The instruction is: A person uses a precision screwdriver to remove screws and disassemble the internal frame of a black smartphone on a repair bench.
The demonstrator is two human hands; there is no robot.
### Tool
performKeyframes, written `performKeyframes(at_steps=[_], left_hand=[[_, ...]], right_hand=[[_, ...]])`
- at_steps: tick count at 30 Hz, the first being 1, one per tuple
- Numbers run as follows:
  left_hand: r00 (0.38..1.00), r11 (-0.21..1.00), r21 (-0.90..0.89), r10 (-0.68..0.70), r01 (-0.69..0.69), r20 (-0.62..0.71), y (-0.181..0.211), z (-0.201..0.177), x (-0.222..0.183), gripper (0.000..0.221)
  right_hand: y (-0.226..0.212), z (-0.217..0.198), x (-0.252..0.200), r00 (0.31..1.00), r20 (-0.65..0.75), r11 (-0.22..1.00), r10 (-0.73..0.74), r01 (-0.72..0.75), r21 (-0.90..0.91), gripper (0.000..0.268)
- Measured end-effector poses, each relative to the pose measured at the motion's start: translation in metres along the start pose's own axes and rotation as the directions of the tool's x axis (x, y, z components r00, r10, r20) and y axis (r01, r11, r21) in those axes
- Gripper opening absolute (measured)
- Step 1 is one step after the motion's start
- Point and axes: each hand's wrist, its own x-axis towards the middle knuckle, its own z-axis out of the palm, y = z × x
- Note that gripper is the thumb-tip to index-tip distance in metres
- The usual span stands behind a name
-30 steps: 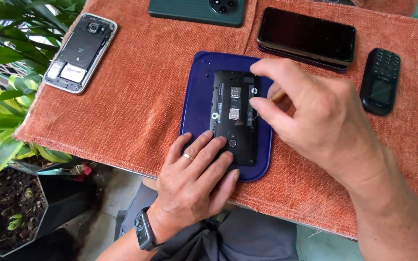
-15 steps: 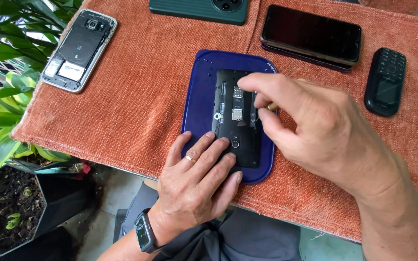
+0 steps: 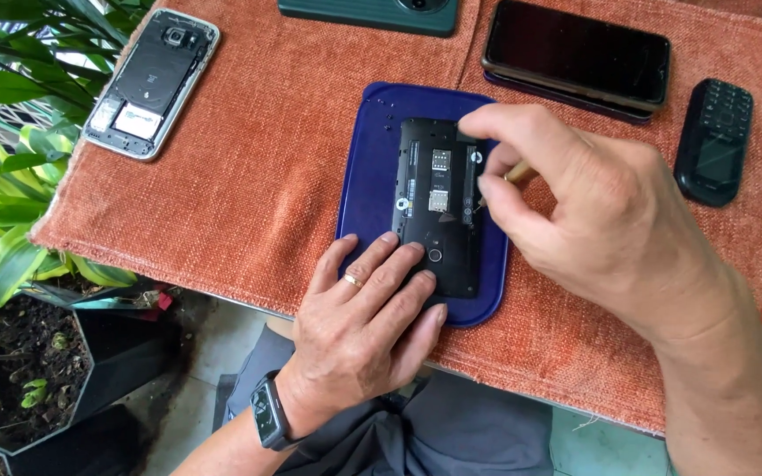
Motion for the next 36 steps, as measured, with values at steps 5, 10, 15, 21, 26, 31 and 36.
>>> performKeyframes(at_steps=[5,10,15,21,26,31,36], left_hand=[[1.000,1.000,0.005,0.008,-0.008,0.003,0.000,0.000,-0.001,0.018],[1.000,1.000,0.014,0.005,-0.005,-0.001,0.000,0.001,0.000,0.018],[1.000,1.000,0.024,0.010,-0.010,0.012,0.000,0.001,0.000,0.019],[1.000,0.999,0.020,0.031,-0.031,-0.002,0.000,0.002,-0.001,0.016],[0.999,0.999,0.012,0.033,-0.033,-0.014,0.000,0.002,-0.001,0.015],[0.993,0.998,-0.006,0.060,-0.061,-0.099,-0.001,0.001,-0.004,0.013],[1.000,0.997,-0.070,0.018,-0.019,-0.023,-0.001,-0.005,-0.015,0.011]], right_hand=[[-0.002,-0.002,0.000,0.999,0.044,0.999,-0.030,0.029,0.037,0.046],[0.004,0.001,-0.001,0.999,-0.040,0.999,-0.032,0.031,-0.010,0.036],[0.001,-0.001,0.000,0.998,0.000,0.998,-0.062,0.062,0.012,0.039],[0.007,0.001,0.000,0.997,-0.064,0.997,-0.053,0.049,-0.051,0.035],[0.003,-0.003,-0.001,0.999,0.009,0.999,-0.032,0.032,0.002,0.044],[0.011,0.003,-0.004,0.996,-0.081,0.995,-0.021,0.013,-0.099,0.035],[0.005,-0.007,-0.005,1.000,0.021,1.000,-0.012,0.012,-0.019,0.043]])
